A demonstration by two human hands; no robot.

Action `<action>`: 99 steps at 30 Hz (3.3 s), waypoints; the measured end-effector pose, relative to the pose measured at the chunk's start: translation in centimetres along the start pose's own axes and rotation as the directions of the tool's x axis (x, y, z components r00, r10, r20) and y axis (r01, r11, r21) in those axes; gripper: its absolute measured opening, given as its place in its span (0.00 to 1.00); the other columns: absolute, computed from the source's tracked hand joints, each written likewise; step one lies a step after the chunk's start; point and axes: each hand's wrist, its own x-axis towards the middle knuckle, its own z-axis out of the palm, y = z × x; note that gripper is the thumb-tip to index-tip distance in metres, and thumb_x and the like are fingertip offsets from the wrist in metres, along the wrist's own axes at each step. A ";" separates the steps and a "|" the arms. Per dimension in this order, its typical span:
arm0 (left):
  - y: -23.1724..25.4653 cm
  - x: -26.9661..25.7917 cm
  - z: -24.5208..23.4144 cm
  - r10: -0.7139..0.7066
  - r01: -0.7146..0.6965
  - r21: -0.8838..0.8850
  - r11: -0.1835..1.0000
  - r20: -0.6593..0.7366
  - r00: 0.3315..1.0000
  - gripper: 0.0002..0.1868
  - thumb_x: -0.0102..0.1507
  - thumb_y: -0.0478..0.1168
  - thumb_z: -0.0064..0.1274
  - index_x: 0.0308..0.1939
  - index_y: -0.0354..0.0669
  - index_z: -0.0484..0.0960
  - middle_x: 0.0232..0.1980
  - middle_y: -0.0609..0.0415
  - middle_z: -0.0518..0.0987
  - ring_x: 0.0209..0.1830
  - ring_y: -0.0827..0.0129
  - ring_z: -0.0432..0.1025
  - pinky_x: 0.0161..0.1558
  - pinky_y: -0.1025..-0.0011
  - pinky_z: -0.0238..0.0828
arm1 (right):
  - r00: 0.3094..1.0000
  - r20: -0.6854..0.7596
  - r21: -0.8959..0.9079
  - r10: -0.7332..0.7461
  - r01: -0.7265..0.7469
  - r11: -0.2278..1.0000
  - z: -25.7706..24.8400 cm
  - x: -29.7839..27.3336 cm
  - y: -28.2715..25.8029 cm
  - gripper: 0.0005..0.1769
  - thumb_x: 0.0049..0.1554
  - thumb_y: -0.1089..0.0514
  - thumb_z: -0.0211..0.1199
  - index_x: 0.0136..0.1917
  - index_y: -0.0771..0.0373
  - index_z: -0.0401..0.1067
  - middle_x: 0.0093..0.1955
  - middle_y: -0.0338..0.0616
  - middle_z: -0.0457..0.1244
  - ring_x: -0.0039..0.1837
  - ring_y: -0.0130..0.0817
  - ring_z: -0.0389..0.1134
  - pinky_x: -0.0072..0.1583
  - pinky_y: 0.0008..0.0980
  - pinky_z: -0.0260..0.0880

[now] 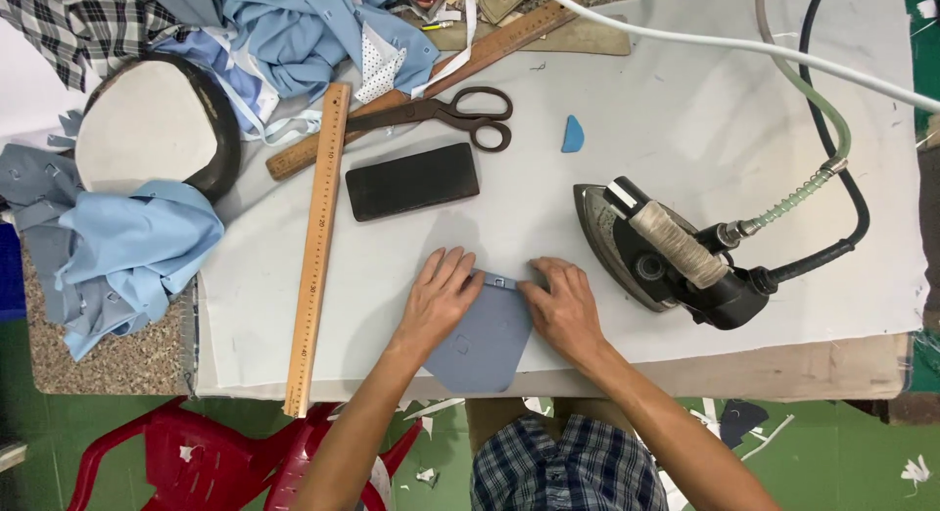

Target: The person measures a piece of light blue patterned fabric with a wooden ruler, then cuts it into a specific shape using large shears. After cutting, the person folds the fabric and irons it flat on the table using a steam iron.

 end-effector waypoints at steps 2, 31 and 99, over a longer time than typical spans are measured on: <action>1.0 -2.8 4.0 -0.079 0.081 0.055 0.995 -0.032 0.996 0.16 0.60 0.33 0.56 0.52 0.40 0.84 0.64 0.43 0.75 0.70 0.52 0.66 0.72 0.51 0.59 | 0.999 0.009 -0.023 -0.039 0.039 0.999 0.1 -0.6 0.1 0.14 0.51 0.64 0.67 0.53 0.60 0.79 0.64 0.52 0.63 0.69 0.49 0.62 0.68 0.49 0.63; 8.2 -3.3 4.9 -0.332 0.357 -0.206 0.911 0.150 0.931 0.44 0.67 0.72 0.38 0.76 0.47 0.67 0.81 0.43 0.59 0.82 0.47 0.51 0.78 0.44 0.39 | 0.621 0.512 -0.344 0.593 -0.485 0.804 -16.8 0.6 1.2 0.27 0.62 0.42 0.56 0.63 0.66 0.67 0.39 0.56 0.70 0.34 0.47 0.74 0.36 0.43 0.75; 3.0 -3.8 4.6 -0.448 0.487 -0.182 0.854 0.218 0.867 0.42 0.61 0.72 0.46 0.75 0.61 0.67 0.81 0.50 0.57 0.82 0.50 0.45 0.77 0.42 0.33 | 0.851 0.506 -0.389 0.138 0.083 0.917 -10.2 6.3 -3.2 0.29 0.58 0.35 0.59 0.49 0.66 0.71 0.30 0.45 0.63 0.30 0.37 0.70 0.29 0.33 0.69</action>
